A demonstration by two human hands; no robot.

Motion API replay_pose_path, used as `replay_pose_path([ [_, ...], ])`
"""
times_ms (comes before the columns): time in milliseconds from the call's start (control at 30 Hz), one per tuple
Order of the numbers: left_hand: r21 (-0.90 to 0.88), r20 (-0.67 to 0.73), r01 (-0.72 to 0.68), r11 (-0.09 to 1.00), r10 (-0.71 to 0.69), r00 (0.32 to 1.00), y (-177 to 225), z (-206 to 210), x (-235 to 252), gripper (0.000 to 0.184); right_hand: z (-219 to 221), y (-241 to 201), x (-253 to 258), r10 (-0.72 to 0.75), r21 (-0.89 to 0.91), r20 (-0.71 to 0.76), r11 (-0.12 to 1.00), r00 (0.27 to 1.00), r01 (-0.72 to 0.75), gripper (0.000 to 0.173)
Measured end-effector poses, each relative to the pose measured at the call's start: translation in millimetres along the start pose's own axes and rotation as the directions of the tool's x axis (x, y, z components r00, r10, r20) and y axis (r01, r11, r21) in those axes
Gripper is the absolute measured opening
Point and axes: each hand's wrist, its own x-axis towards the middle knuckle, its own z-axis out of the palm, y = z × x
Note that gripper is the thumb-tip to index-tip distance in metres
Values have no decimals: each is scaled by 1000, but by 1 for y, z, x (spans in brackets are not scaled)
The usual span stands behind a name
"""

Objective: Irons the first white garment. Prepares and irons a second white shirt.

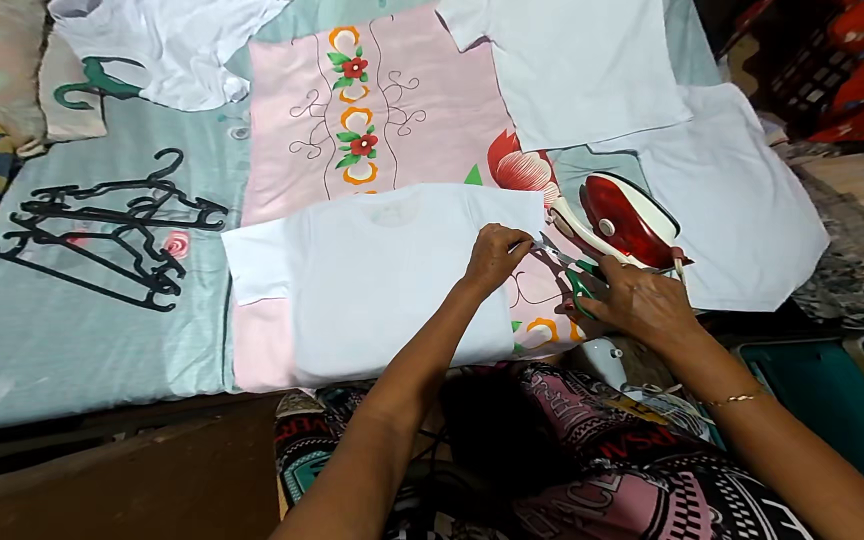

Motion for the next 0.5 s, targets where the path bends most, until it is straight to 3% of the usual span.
replay_pose_path([
  [500,-66,-10,101,993,-101,995,3,-3,-1,10,-1,1,3,18,47,15,999,1000,-19,53],
])
